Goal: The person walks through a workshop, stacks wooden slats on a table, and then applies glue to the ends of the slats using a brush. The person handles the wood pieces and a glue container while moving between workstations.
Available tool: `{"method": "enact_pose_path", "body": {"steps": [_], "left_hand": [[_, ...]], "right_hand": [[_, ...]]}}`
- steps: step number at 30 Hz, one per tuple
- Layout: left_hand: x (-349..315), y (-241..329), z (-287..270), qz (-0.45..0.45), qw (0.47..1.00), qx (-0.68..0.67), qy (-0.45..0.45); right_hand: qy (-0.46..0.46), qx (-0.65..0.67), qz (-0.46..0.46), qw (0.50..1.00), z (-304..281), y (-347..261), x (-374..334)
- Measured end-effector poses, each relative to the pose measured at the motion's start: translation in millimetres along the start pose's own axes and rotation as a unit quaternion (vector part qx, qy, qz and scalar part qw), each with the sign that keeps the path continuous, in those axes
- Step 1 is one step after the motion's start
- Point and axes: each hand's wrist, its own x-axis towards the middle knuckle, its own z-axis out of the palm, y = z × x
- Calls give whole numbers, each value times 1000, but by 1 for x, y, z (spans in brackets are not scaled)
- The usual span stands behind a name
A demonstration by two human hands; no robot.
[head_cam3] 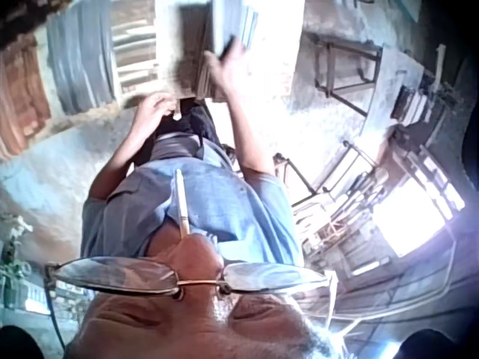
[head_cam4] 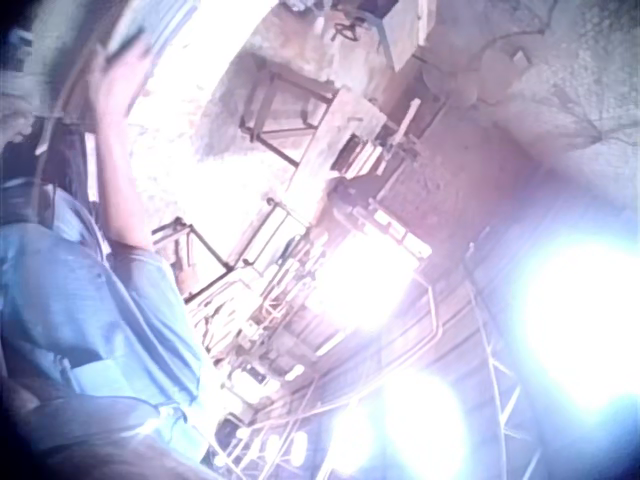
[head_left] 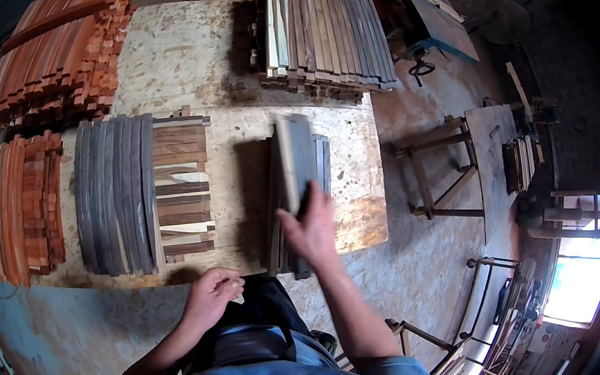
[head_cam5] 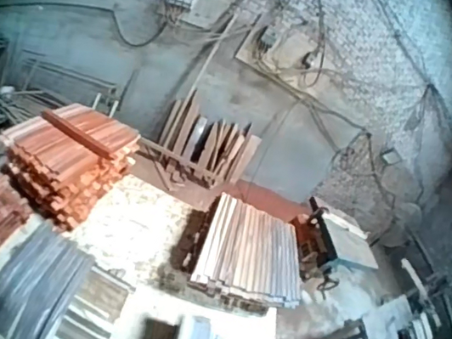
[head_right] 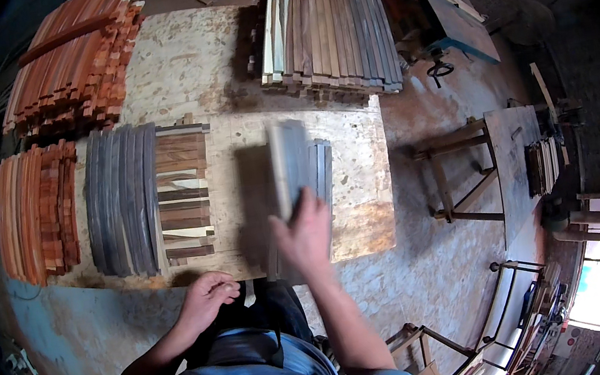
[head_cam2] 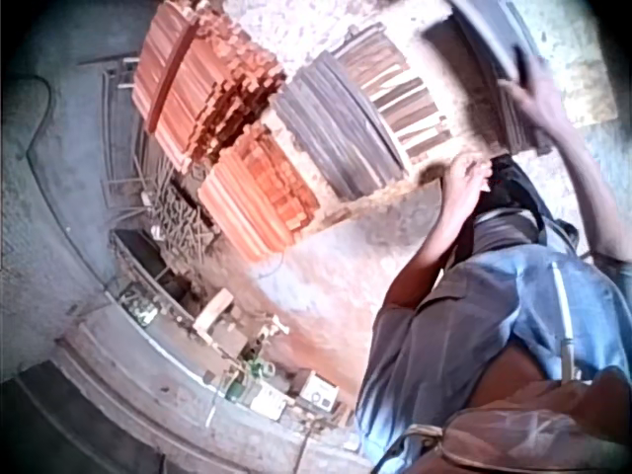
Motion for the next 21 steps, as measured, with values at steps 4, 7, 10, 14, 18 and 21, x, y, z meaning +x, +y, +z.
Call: {"method": "enact_pose_path", "body": {"steps": [4, 7, 10, 14, 18, 21], "left_hand": [[1, 0, -24, 31, 995, 67, 67], [2, 3, -36, 49, 990, 82, 106], [2, 6, -46, 72, 985, 100, 124], [-8, 6, -51, 75, 978, 118, 155], [-22, 1, -58, 41, 980, 77, 181], [-35, -14, -63, 20, 977, 8, 213]], "right_hand": [[41, -10, 48, 998, -11, 70, -5], [32, -24, 79, 996, -5, 89, -1], [44, -21, 65, 997, 15, 105, 4], [37, -21, 23, 999, 22, 99, 6], [29, -20, 6, 999, 27, 106, 4], [7, -20, 20, 1000, 27, 104, 4]]}}
